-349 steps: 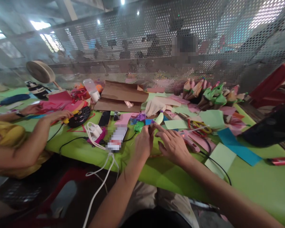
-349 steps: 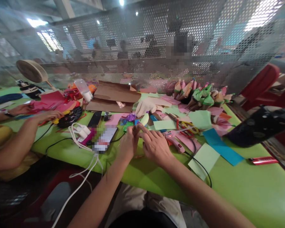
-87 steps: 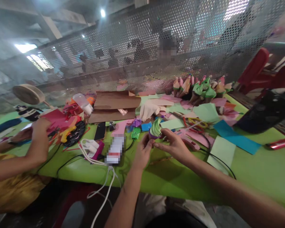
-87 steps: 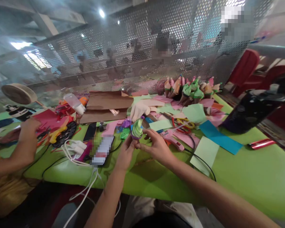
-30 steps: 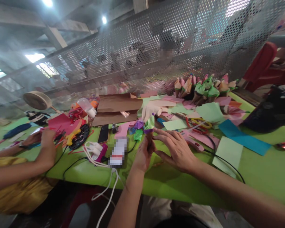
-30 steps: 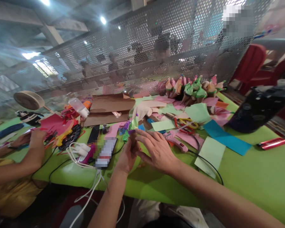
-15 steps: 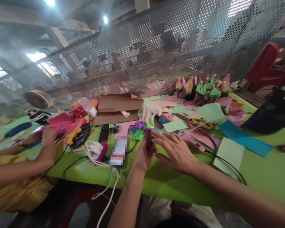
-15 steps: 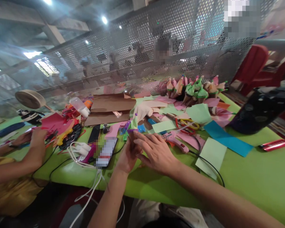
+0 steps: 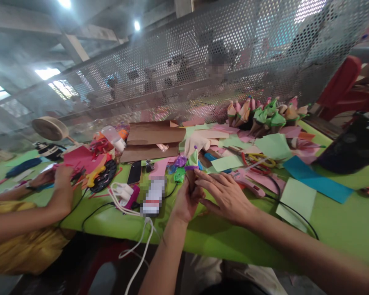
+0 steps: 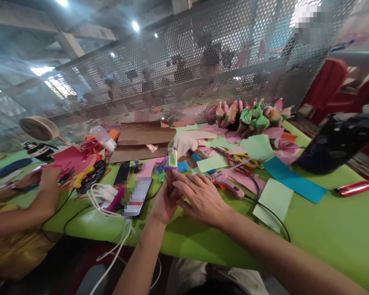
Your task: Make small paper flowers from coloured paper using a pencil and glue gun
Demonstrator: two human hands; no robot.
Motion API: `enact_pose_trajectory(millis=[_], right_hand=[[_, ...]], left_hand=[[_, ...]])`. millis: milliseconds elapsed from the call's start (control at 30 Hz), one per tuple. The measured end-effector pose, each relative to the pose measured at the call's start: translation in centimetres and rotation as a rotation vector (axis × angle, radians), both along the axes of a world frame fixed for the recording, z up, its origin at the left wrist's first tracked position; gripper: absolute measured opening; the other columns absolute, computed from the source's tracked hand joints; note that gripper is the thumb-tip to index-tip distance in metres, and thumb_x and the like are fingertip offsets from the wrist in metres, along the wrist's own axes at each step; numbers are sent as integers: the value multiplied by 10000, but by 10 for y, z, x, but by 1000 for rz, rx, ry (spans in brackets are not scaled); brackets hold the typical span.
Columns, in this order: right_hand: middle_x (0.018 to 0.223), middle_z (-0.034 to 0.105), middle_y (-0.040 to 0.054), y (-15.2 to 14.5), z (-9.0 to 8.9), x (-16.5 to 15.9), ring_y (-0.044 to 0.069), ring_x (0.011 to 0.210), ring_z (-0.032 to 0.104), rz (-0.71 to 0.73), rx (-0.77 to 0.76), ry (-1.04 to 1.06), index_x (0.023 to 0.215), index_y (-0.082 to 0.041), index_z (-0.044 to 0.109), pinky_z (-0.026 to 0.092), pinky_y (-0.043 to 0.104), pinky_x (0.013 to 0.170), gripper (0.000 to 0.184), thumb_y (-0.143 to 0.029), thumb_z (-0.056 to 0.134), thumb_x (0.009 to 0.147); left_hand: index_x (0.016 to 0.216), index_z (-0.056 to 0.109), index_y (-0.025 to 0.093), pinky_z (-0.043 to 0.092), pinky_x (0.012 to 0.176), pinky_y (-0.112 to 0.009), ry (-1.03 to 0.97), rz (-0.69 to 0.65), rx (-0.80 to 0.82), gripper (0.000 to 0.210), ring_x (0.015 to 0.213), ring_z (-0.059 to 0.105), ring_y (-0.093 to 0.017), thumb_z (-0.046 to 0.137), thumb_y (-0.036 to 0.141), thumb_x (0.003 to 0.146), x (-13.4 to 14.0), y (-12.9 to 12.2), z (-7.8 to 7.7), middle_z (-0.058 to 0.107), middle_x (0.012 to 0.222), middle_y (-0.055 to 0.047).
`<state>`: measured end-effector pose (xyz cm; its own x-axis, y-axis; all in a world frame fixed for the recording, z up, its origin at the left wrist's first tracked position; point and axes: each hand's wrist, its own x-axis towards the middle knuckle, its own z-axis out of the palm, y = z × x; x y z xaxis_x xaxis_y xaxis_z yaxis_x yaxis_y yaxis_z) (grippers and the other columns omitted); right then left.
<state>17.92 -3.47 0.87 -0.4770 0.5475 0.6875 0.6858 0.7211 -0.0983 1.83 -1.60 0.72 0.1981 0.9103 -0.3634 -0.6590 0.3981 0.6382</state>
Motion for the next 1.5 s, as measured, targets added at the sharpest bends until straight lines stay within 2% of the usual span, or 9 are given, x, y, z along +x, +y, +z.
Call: enact_pose_trajectory(millis=[167, 333, 533, 700, 867, 967, 1233, 1367, 1500], right_hand=[[1557, 598, 132, 0, -1, 0, 293, 1108, 666, 1, -20, 4, 1316, -227, 635, 499, 444, 892, 326, -287, 613, 996], [1557, 596, 138, 0, 0, 1, 293, 1109, 667, 0, -19, 17, 1340, -229, 617, 498, 448, 898, 345, -292, 602, 1001], [1545, 602, 167, 0, 3, 1, 281, 1072, 680, -20, -13, 37, 1314, -203, 587, 491, 446, 888, 305, -300, 560, 1026], [1523, 620, 175, -1, 5, 2, 282, 1057, 675, -17, -32, 67, 1334, -202, 564, 488, 441, 854, 316, -306, 548, 1036], [1524, 618, 179, -1, 7, 1, 271, 995, 672, -7, -13, 52, 1297, -179, 583, 485, 433, 822, 291, -298, 548, 1033], [1516, 629, 168, -1, 8, 1, 265, 1016, 680, 12, 1, 37, 1281, -178, 598, 482, 422, 844, 277, -284, 559, 1028], [1492, 652, 156, -1, 3, 1, 274, 1060, 688, 41, -31, 61, 1334, -189, 603, 497, 427, 887, 333, -286, 583, 1017], [1456, 679, 144, 0, 4, 4, 284, 1116, 687, 72, -71, 171, 1371, -216, 587, 509, 428, 887, 360, -277, 585, 1016], [1342, 731, 121, 6, 2, 9, 293, 1158, 678, 60, -233, 451, 1293, -248, 628, 530, 426, 914, 300, -326, 618, 1003]], left_hand=[[945, 795, 225, 377, 538, -236, -29, -18, 9, 289, 490, 289, -104, 634, 457, 1004, 0, 0, 2, 371, 500, 65], [928, 797, 220, 396, 550, -240, -39, -15, 4, 313, 498, 320, -108, 609, 453, 1018, 0, -2, 3, 388, 499, 59], [765, 732, 169, 283, 478, -207, -39, -20, -1, 361, 487, 282, -78, 630, 408, 1015, 0, -1, 3, 421, 519, 53], [875, 762, 173, 303, 480, -208, -40, 4, 4, 259, 504, 291, -76, 681, 393, 986, 1, -2, 5, 529, 590, 39], [815, 731, 179, 297, 475, -210, -62, -22, -18, 310, 485, 226, -87, 647, 406, 1008, -1, 0, 3, 425, 510, 62], [831, 742, 191, 361, 513, -214, -73, -30, -15, 323, 482, 270, -97, 613, 414, 1026, -2, 0, 2, 365, 483, 66], [993, 786, 177, 411, 540, -221, -62, -44, 49, 328, 475, 324, -93, 564, 412, 1047, -3, 0, -1, 422, 496, 65], [1032, 783, 197, 429, 562, -210, 4, 21, 133, 264, 541, 447, -82, 718, 440, 951, -4, 1, -6, 619, 658, 31], [1002, 775, 178, 422, 583, -203, 154, 48, 313, 482, 603, 498, -79, 894, 560, 734, -2, 3, -15, 623, 709, 30]])
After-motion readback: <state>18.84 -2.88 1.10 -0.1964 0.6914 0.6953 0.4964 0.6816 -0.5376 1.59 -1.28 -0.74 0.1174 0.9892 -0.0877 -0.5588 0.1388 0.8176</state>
